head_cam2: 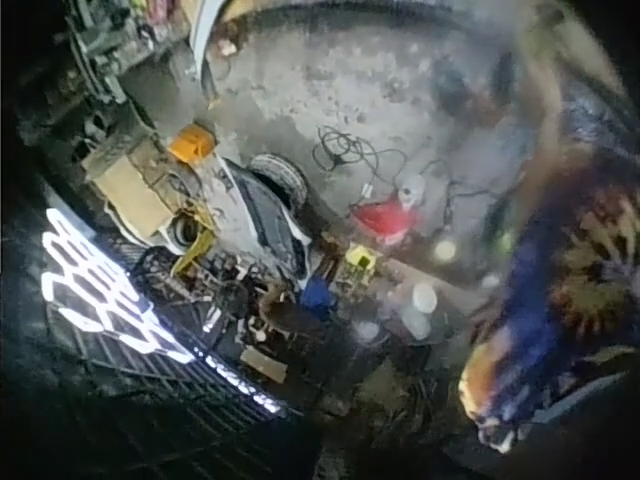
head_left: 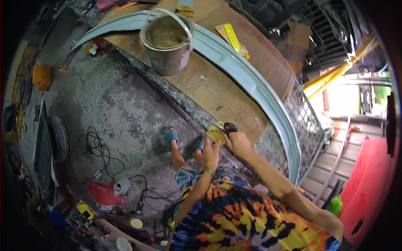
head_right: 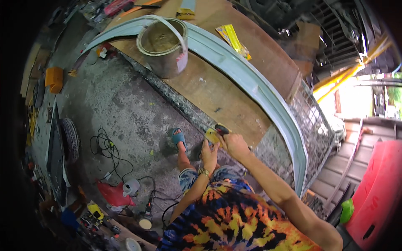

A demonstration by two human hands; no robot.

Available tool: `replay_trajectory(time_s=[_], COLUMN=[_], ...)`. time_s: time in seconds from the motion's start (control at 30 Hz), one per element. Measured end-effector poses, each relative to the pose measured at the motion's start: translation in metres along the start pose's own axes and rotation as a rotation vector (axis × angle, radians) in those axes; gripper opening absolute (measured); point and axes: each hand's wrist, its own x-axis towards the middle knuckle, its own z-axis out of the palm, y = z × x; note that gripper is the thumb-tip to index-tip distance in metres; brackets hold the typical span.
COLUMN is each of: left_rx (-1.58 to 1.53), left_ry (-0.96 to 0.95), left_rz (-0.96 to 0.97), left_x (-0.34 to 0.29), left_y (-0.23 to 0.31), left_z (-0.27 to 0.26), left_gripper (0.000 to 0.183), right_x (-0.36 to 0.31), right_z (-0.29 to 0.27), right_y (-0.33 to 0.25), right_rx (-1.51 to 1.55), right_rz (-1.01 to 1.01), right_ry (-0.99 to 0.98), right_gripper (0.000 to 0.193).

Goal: Applying filler putty and sanding a car trim component for repair.

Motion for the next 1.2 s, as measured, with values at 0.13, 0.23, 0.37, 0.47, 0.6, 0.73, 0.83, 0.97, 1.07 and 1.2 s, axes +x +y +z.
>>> replay_trajectory(time_s=[0.13, 0.23, 0.37, 0.47, 0.6, 0.73, 0.83, 0.97, 1.07, 1.2], left_rx=[0.22, 0.155, 0.118, 0.071, 0.144, 0.326, 0.121, 0.047, 0.114, 0.24], left_ry=[0.109, 0.115, 0.108, 0.127, 0.165, 0.14, 0.164, 0.166, 0.188, 0.182], left_rz=[0.131, 0.133, 0.157, 0.113, 0.119, 0.168, 0.105, -0.004, 0.085, 0.037], left_x=[0.005, 0.004, -0.007, -0.008, 0.001, 0.01, 0.006, 0.004, 0.01, 0.021], left_y=[-0.02, -0.024, -0.033, -0.035, -0.017, -0.013, -0.004, -0.022, -0.036, -0.01], left_z=[-0.002, 0.002, 0.005, -0.001, 0.007, 0.008, 0.014, 0.004, 0.012, 0.013], left_gripper=[0.065, 0.064, 0.062, 0.059, 0.054, 0.05, 0.046, 0.046, 0.057, 0.051], right_x=[0.001, -0.009, 0.002, -0.007, 0.002, 0.011, 0.013, -0.009, -0.025, -0.01], right_z=[-0.03, -0.04, 0.009, -0.015, -0.02, 0.0, -0.041, -0.077, -0.039, -0.01], right_y=[-0.032, -0.046, 0.022, -0.008, -0.022, -0.006, -0.023, -0.035, -0.003, 0.04], right_rx=[0.073, 0.233, -0.03, 0.034, 0.124, 0.027, -0.022, 0.083, 0.037, -0.087], right_rz=[-0.132, -0.089, -0.128, -0.114, -0.161, -0.004, -0.022, -0.118, 0.0, 0.076], right_ry=[0.191, 0.293, 0.165, 0.204, 0.189, -0.001, 0.046, 0.341, 0.25, 0.093], right_gripper=[0.024, 0.021, 0.016, 0.016, 0.02, 0.024, 0.026, 0.02, 0.025, 0.024])
